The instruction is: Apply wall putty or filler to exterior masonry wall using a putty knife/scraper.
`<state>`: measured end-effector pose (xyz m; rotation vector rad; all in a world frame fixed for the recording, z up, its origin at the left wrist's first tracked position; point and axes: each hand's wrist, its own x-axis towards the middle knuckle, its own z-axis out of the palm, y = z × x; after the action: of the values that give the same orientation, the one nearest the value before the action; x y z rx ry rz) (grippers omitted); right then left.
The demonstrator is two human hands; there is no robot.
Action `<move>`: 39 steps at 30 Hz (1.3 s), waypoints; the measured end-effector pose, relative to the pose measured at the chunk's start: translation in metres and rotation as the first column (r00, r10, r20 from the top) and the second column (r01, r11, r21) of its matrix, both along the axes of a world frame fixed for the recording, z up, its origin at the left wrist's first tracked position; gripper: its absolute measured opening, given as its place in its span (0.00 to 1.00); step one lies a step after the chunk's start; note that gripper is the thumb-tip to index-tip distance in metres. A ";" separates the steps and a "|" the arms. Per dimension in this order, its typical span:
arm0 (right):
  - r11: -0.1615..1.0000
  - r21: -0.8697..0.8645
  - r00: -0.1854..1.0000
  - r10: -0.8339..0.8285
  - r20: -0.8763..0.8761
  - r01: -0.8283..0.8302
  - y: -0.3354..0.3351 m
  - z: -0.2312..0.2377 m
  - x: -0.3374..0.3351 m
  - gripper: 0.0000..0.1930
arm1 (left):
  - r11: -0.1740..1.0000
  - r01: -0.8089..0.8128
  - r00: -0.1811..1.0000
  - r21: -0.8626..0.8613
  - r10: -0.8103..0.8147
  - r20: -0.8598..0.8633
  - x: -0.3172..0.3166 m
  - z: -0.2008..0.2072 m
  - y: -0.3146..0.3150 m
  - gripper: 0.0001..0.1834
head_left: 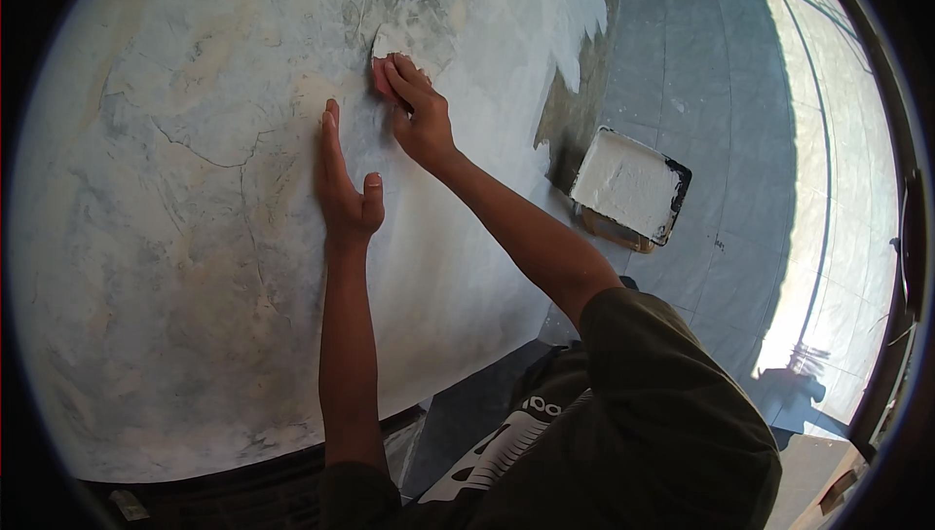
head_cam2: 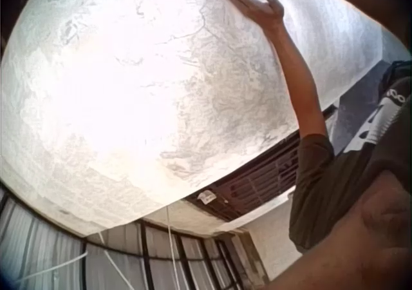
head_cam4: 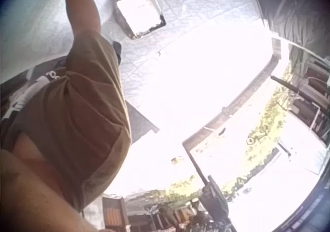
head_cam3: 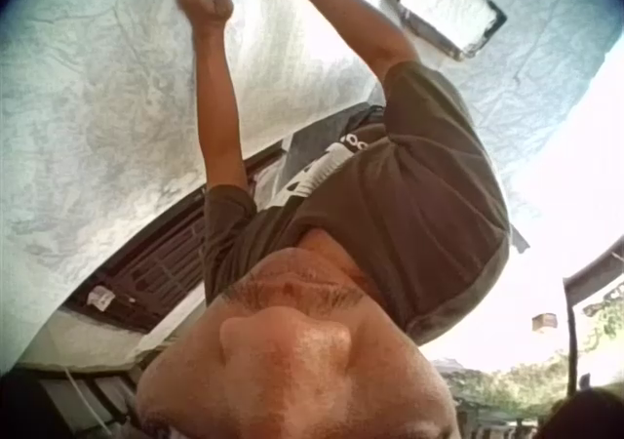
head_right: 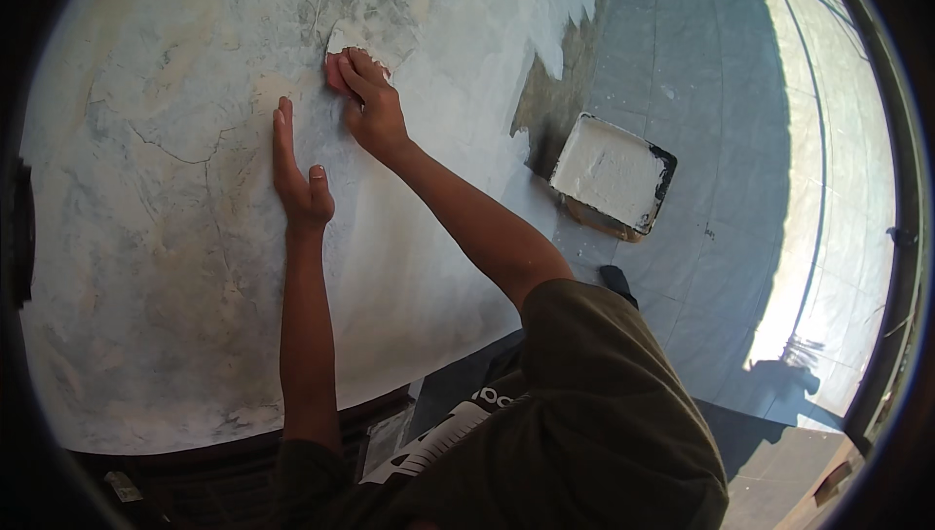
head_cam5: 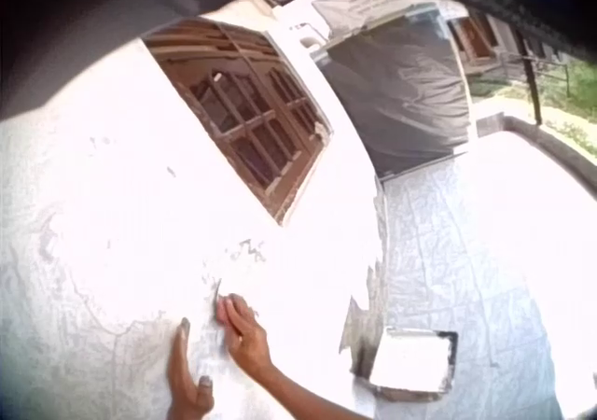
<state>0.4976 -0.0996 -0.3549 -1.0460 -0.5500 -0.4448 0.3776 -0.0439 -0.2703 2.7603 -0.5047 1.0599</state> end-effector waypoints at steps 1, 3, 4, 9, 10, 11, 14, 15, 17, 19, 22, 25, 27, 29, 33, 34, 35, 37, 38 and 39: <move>0.999 -0.010 0.999 0.037 0.025 -0.037 0.001 -0.003 -0.014 0.31 | 1.000 -0.004 1.000 0.002 0.004 -0.001 -0.001 0.001 0.002 0.40; 0.993 0.019 0.991 0.112 0.075 -0.113 -0.004 -0.025 -0.041 0.31 | 1.000 -0.015 1.000 -0.014 0.016 0.008 -0.002 0.000 0.004 0.43; 0.993 -0.007 0.991 0.115 0.072 -0.115 -0.013 -0.035 -0.057 0.29 | 1.000 -0.023 1.000 -0.013 0.023 0.007 -0.005 0.001 0.005 0.43; 0.877 0.373 0.769 0.455 -0.449 -0.302 -0.040 -0.084 -0.065 0.25 | 1.000 -0.023 0.999 0.007 0.023 -0.038 0.000 0.002 0.003 0.42; 0.899 0.383 0.809 0.382 -0.446 -0.213 -0.038 -0.075 -0.049 0.26 | 1.000 -0.026 0.999 0.009 0.027 -0.039 -0.003 0.003 0.002 0.42; 0.925 0.352 0.827 0.309 -0.470 -0.145 -0.036 -0.060 -0.034 0.26 | 0.999 -0.034 0.998 0.019 0.035 -0.044 -0.005 0.004 0.003 0.42; 0.969 0.245 0.914 0.064 -0.401 0.040 -0.013 -0.036 0.022 0.26 | 1.000 0.001 0.999 0.000 -0.001 -0.046 0.006 -0.002 -0.001 0.42; 0.973 0.218 0.948 -0.007 -0.319 0.081 -0.001 -0.025 0.028 0.27 | 1.000 0.008 0.999 -0.016 -0.009 -0.046 0.006 -0.002 -0.001 0.42; 0.999 0.002 0.993 -0.048 -0.109 0.049 0.014 -0.011 0.005 0.33 | 0.999 0.016 0.999 -0.038 -0.017 -0.027 0.004 -0.004 0.003 0.43; 0.998 -0.044 0.999 0.038 0.038 -0.036 0.011 -0.008 -0.036 0.33 | 0.998 0.019 1.000 -0.061 -0.019 -0.006 -0.002 -0.004 0.007 0.43; 0.961 -0.006 0.960 0.276 0.043 -0.276 -0.028 -0.046 -0.096 0.34 | 0.992 0.050 0.998 -0.115 -0.046 0.040 -0.006 -0.002 0.010 0.44; 0.931 -0.014 0.909 0.353 -0.223 -0.365 -0.063 -0.100 -0.127 0.31 | 0.991 0.065 0.997 -0.121 -0.060 0.048 0.001 -0.004 0.006 0.44; 0.931 0.042 0.854 0.350 -0.384 -0.363 -0.069 -0.121 -0.123 0.28 | 0.993 0.058 0.998 -0.104 -0.055 0.037 0.004 -0.006 0.005 0.43; 0.927 0.046 0.806 0.347 -0.479 -0.371 -0.070 -0.117 -0.105 0.26 | 0.996 0.037 0.999 -0.077 -0.035 0.029 0.001 -0.003 0.005 0.43; 0.965 0.007 0.850 0.235 -0.472 -0.263 -0.065 -0.079 -0.058 0.25 | 1.000 -0.011 1.000 -0.005 0.011 -0.014 -0.002 -0.003 0.005 0.43; 0.978 -0.005 0.883 0.187 -0.431 -0.209 -0.061 -0.071 -0.047 0.25 | 1.000 -0.025 0.999 0.013 0.026 -0.027 -0.001 -0.003 0.004 0.43; 0.987 -0.011 0.911 0.141 -0.388 -0.158 -0.056 -0.062 -0.036 0.25 | 1.000 -0.027 0.999 0.015 0.028 -0.025 -0.002 -0.003 0.003 0.43; 0.998 0.014 0.952 0.065 -0.299 -0.063 -0.038 -0.040 -0.012 0.25 | 0.999 -0.045 0.998 0.013 0.046 -0.033 -0.001 -0.003 0.001 0.43; 0.998 0.047 0.976 -0.021 -0.215 0.031 -0.030 -0.027 -0.002 0.25 | 0.999 -0.046 0.998 0.016 0.046 -0.033 -0.001 -0.003 0.001 0.43; 0.997 0.072 0.988 0.006 -0.152 0.005 -0.025 -0.017 0.005 0.25 | 0.999 -0.050 0.998 0.014 0.050 -0.033 -0.001 -0.003 0.000 0.43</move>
<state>0.5022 -0.1244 -0.3715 -1.0015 -0.3958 -0.3786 0.3765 -0.0438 -0.2735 2.8112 -0.4415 1.0223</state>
